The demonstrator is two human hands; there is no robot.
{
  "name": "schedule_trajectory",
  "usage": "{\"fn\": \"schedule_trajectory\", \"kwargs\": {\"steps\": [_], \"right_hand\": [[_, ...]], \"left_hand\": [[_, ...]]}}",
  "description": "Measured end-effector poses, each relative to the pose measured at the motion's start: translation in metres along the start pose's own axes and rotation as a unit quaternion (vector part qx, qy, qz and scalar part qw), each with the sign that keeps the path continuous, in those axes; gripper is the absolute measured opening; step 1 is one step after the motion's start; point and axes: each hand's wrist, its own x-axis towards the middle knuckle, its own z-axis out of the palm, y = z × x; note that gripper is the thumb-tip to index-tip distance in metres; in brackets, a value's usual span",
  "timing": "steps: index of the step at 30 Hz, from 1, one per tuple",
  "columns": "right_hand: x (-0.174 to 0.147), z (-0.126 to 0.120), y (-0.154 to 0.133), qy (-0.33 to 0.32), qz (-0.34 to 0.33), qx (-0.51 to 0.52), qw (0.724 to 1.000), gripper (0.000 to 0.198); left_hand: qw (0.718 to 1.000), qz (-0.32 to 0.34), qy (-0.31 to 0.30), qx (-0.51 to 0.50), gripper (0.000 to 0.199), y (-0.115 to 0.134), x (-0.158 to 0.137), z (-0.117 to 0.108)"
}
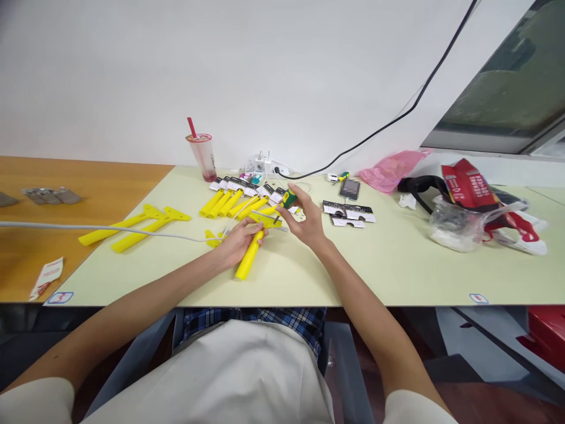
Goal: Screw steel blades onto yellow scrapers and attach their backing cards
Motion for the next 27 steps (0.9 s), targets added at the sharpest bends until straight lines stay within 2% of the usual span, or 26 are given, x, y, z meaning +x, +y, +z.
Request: {"fn": "schedule_trajectory", "kwargs": {"steps": [3,8,10,18,24,27], "right_hand": [[0.000,-0.001,0.002,0.014,-0.014,-0.024,1.000,0.073],[-0.001,-0.003,-0.008,-0.056,-0.002,0.040,0.998,0.075],[-0.001,-0.002,-0.009,-0.065,0.000,0.049,0.997,0.074],[-0.001,-0.001,0.003,0.021,-0.021,-0.007,1.000,0.079],[0.001,-0.002,-0.007,-0.063,-0.067,0.039,0.995,0.066],[0.001,0.001,-0.003,-0.054,-0.072,0.024,0.996,0.066]], "left_hand": [[1.000,-0.001,0.000,0.003,0.040,-0.002,-0.001,0.002],[1.000,0.000,-0.013,0.009,0.038,-0.002,-0.002,0.002],[1.000,0.004,-0.011,0.010,0.039,-0.001,-0.001,0.002],[1.000,0.010,-0.013,0.002,0.041,-0.001,-0.006,0.005],[1.000,0.012,-0.002,0.004,0.040,0.002,-0.005,0.006],[1.000,0.008,0.018,0.006,0.038,0.003,-0.004,0.005]]}}
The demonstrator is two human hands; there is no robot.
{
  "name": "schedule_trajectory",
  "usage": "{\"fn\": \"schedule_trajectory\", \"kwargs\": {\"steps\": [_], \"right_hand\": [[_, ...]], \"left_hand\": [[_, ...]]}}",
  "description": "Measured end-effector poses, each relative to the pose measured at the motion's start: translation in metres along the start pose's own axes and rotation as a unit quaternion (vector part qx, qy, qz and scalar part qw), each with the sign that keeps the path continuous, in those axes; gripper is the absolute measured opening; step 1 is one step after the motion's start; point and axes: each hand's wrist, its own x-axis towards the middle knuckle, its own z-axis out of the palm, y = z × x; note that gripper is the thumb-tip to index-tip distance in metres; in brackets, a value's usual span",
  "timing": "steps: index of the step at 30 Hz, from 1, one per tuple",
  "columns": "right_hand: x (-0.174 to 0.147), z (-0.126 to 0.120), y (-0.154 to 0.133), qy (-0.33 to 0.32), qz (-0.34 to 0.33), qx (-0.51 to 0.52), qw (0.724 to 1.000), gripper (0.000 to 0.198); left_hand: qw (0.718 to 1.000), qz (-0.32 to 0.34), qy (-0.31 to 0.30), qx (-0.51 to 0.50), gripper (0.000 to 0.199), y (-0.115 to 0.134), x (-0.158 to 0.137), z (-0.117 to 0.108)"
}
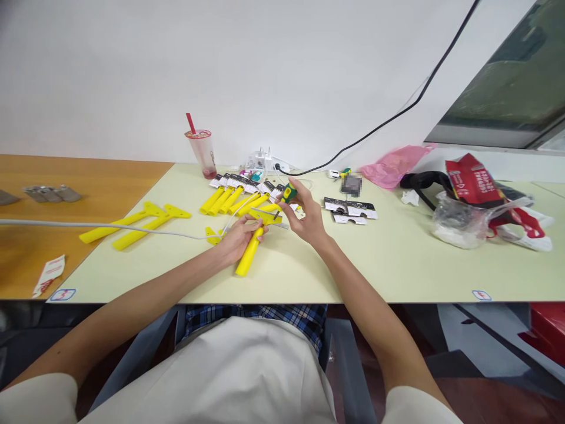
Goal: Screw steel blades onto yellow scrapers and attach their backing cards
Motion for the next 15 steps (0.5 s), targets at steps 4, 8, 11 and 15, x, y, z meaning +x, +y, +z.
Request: {"fn": "schedule_trajectory", "kwargs": {"steps": [4,8,11,15], "right_hand": [[-0.001,-0.001,0.007,0.032,-0.003,-0.062,0.998,0.075],[0.001,-0.003,-0.002,-0.009,0.011,-0.017,1.000,0.070],[0.002,-0.001,-0.007,-0.029,0.017,0.022,0.999,0.065],[0.001,0.000,0.001,0.013,0.016,-0.015,1.000,0.070]], "left_hand": [[1.000,-0.004,-0.007,0.000,0.038,-0.003,-0.001,0.000],[1.000,-0.004,-0.017,-0.002,0.039,-0.004,0.001,-0.002],[1.000,-0.003,-0.004,-0.010,0.039,-0.004,0.004,-0.003],[1.000,-0.010,-0.003,-0.008,0.039,-0.003,0.005,-0.004]]}}
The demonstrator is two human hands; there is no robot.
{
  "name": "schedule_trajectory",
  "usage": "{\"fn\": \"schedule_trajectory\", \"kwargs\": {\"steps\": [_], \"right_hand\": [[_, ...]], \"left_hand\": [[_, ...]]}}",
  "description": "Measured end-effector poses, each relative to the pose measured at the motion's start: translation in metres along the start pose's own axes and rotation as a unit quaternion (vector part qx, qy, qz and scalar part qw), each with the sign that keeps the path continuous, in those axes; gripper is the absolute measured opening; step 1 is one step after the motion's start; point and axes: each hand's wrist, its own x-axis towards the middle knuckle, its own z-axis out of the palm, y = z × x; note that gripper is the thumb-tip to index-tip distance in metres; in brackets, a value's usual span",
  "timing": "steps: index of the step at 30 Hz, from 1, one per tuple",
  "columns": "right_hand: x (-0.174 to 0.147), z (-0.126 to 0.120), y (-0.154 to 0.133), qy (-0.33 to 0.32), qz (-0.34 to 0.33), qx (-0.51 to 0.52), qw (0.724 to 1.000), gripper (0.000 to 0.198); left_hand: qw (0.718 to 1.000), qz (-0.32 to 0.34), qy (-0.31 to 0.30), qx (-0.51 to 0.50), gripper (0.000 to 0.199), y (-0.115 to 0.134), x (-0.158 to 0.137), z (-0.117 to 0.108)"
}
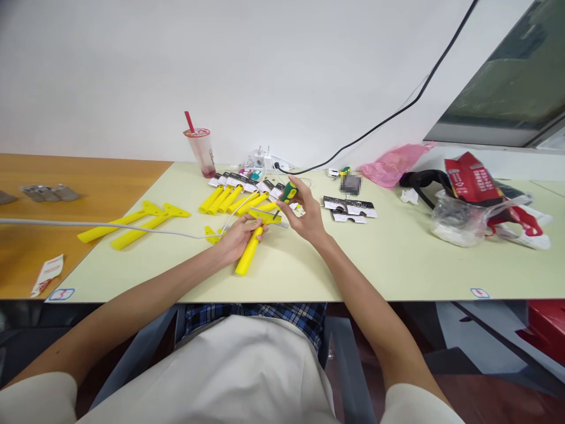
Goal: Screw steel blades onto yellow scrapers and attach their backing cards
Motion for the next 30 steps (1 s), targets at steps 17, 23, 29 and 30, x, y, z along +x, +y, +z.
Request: {"fn": "schedule_trajectory", "kwargs": {"steps": [17,23,29,30], "right_hand": [[-0.002,-0.002,0.009,0.029,0.006,-0.036,0.999,0.078],[-0.001,0.000,-0.002,-0.027,0.007,0.034,0.999,0.076],[-0.002,0.002,0.004,0.011,0.007,-0.014,1.000,0.083],[-0.002,0.001,0.004,0.013,0.008,-0.021,1.000,0.085]], "left_hand": [[1.000,-0.006,-0.006,0.002,0.031,0.001,-0.007,0.006],[1.000,0.005,0.009,0.004,0.028,0.002,-0.007,0.007],[1.000,0.000,0.000,-0.002,0.033,0.001,-0.005,0.004],[1.000,-0.002,-0.005,-0.003,0.034,0.000,-0.006,0.004]]}}
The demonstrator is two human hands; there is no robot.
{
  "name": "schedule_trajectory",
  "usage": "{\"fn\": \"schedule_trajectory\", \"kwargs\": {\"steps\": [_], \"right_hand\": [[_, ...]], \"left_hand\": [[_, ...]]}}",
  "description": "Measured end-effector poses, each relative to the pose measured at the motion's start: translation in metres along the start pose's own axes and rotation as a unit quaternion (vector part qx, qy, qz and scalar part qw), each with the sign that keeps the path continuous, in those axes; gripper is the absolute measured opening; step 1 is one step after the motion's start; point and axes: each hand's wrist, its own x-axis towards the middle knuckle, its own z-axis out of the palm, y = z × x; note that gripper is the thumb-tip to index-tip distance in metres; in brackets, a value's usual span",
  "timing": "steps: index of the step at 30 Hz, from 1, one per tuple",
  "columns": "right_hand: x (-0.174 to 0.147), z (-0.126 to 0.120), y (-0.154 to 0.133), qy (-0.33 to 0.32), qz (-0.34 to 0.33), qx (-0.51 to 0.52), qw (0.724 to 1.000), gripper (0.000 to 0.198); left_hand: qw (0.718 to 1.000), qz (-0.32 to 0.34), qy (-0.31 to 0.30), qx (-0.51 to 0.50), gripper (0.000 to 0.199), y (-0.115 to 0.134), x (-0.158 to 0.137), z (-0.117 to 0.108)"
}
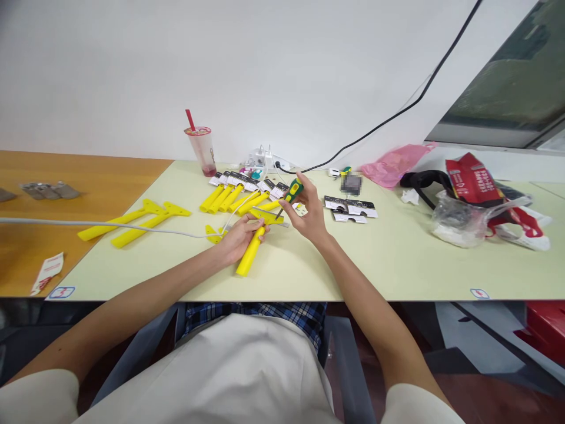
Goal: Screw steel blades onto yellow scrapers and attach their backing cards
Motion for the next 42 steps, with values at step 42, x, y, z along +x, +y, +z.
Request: {"fn": "schedule_trajectory", "kwargs": {"steps": [42], "right_hand": [[0.000,-0.001,-0.003,-0.062,0.023,0.043,0.997,0.083]], "left_hand": [[1.000,0.007,0.025,-0.007,0.036,0.004,0.004,-0.003]]}}
